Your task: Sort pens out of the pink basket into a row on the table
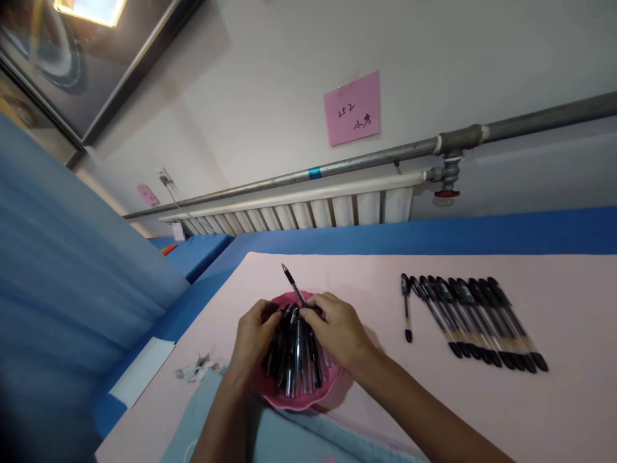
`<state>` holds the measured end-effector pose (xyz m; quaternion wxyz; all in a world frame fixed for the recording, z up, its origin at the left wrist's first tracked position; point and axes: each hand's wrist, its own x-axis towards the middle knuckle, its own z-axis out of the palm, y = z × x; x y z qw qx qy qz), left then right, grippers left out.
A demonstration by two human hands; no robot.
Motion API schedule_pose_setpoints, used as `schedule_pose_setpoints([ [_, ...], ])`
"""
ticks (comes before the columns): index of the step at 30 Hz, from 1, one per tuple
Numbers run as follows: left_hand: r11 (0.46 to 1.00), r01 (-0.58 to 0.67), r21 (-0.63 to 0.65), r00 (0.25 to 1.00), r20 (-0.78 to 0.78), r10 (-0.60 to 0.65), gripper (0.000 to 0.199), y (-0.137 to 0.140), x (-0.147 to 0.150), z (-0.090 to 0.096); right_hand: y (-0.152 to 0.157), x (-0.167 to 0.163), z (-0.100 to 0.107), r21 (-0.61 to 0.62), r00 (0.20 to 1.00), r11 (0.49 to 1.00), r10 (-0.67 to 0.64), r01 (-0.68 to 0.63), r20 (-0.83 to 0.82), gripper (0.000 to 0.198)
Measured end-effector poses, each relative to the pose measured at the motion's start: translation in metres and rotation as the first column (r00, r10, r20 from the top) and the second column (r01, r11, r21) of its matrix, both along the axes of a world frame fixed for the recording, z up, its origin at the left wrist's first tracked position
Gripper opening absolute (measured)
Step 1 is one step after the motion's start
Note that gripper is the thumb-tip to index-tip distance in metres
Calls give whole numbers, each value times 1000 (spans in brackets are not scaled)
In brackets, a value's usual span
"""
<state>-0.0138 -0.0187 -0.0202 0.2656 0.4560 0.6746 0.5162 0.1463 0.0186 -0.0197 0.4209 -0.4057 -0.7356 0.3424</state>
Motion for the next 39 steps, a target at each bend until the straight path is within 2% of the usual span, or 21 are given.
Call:
schedule_pose_setpoints([
  [5,998,50,-30,993,-108,-53,17,3,6,-7,1,0,1,-24,1000,1000,4,-4,-8,16],
  [9,999,46,-12,994,-94,-47,21,3,8,-9,0,0,1,-15,1000,1000,-7,7,5,15],
  [12,999,36,-26,995,-95,-39,20,3,9,-9,0,0,1,-7,1000,1000,-2,2,16,15],
  [19,999,22,-43,968,-249,-32,18,4,8,-13,1,-1,1,8,1000,1000,1,-1,26,15],
  [22,999,7,-40,968,-249,-17,17,2,7,-11,0,0,2,-4,1000,1000,3,-3,18,14],
  [25,998,-8,-65,993,-116,0,9,1,3,-7,-1,1,2,-8,1000,1000,12,-12,10,14],
  [27,996,26,-90,997,70,-20,2,0,-1,-2,-2,1,2,-21,999,999,34,-34,5,15],
  [28,995,54,-85,983,179,-38,6,-1,-2,0,-2,1,2,-28,999,998,51,-51,1,15],
  [30,995,90,-36,915,398,-68,15,-1,-5,6,-3,2,2,-14,997,997,78,-78,2,17],
  [33,997,32,63,757,650,-66,22,-2,-9,14,-1,5,1,86,996,994,66,-72,66,25],
  [36,996,-37,82,610,791,-42,20,-2,-12,19,1,9,1,179,977,983,0,-38,212,27],
  [39,995,-69,76,501,865,-31,14,-1,-14,21,2,13,3,229,940,972,-28,-54,340,30],
])
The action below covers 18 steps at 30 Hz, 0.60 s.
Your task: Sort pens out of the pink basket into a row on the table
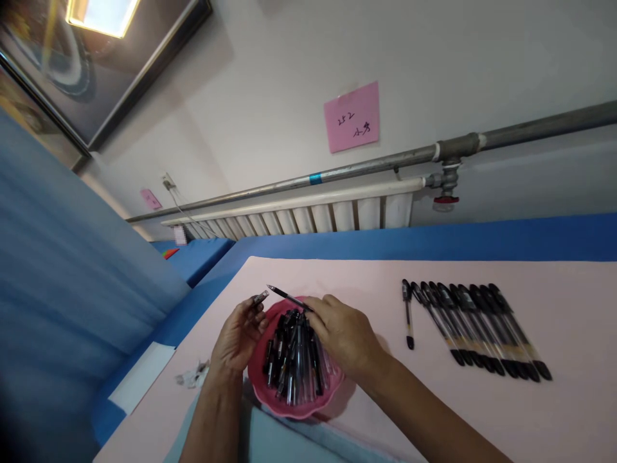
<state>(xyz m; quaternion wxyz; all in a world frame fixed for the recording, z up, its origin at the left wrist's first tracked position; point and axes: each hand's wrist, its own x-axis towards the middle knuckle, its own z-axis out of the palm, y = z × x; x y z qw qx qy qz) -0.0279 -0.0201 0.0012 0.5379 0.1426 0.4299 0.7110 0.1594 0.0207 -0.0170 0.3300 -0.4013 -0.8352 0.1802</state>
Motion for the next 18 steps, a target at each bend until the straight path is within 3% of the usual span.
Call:
schedule_pose_setpoints([
  [4,1000,-4,13,997,77,3,10,1,-3,0,-1,1,2,56,991,998,-11,4,135,29],
  [8,1000,-1,21,999,46,0,11,1,-3,-1,-2,2,2,102,971,995,-34,10,235,26],
  [12,1000,1,28,998,-58,1,17,0,-2,-2,-2,4,6,160,944,987,-69,18,321,23],
  [18,999,48,-1,975,-216,-47,21,-1,3,0,-6,1,10,167,932,985,-20,-44,363,18],
])
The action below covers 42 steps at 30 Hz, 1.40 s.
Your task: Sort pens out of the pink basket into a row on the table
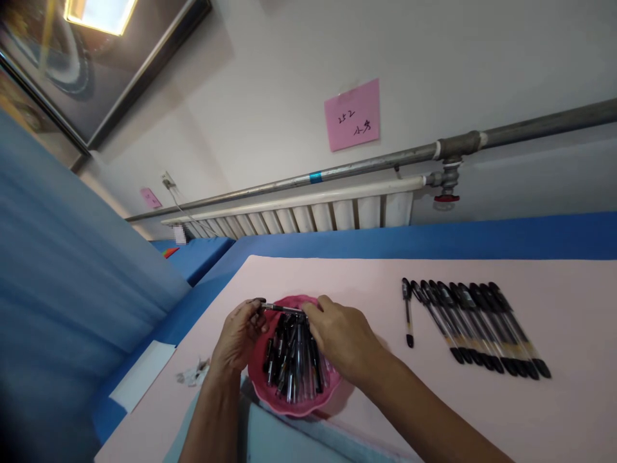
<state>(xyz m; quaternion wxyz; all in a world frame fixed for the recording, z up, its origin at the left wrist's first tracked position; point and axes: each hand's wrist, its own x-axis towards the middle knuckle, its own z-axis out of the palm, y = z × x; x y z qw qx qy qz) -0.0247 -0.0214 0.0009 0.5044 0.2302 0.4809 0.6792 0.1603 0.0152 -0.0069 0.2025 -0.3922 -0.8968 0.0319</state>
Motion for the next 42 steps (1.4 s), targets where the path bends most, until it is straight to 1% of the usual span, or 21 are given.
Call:
schedule_pose_setpoints([
  [3,999,40,-5,999,2,-40,22,-1,2,1,-2,-3,-4,-40,997,998,37,-40,-63,16],
  [8,995,95,-10,994,-43,-95,25,0,-1,-2,-5,-6,-6,-132,984,986,82,-103,-157,17],
  [10,994,105,-12,993,-56,-106,26,0,0,-3,-7,-7,-3,-164,984,981,82,-108,-159,18],
  [12,993,112,-36,991,-76,-114,28,-1,1,-4,-10,-7,2,-180,990,979,71,-93,-122,18],
  [15,986,149,-78,982,-102,-156,31,-3,7,-4,-11,-4,13,-167,999,986,3,-9,-36,16],
  [17,983,156,-94,979,-117,-167,35,-4,9,-3,-7,2,21,-178,996,980,-91,91,8,15],
  [20,987,121,-109,982,-135,-136,41,-4,11,-2,3,16,30,-211,966,943,-246,257,78,20],
  [22,987,108,-120,982,-143,-125,42,-4,11,-2,10,27,32,-222,945,920,-300,322,130,31],
  [24,984,113,-139,979,-152,-134,42,-5,11,-2,15,37,29,-242,926,899,-322,364,197,34],
  [28,972,165,-168,964,-180,-195,39,-5,11,-6,19,50,17,-286,873,849,-338,445,352,28],
  [33,964,202,-173,948,-214,-237,33,-6,10,-11,26,61,6,-283,836,833,-328,476,441,24],
  [37,956,234,-175,934,-232,-271,28,-7,10,-12,39,70,1,-286,815,815,-339,504,470,19],
  [39,955,236,-180,929,-247,-277,27,-7,10,-12,45,72,-3,-290,819,811,-351,508,455,14],
  [40,954,236,-185,927,-253,-279,27,-7,10,-12,48,74,-5,-291,827,814,-355,503,435,12],
  [42,955,232,-187,926,-259,-276,29,-6,9,-13,50,76,-10,-286,857,834,-358,472,370,17],
])
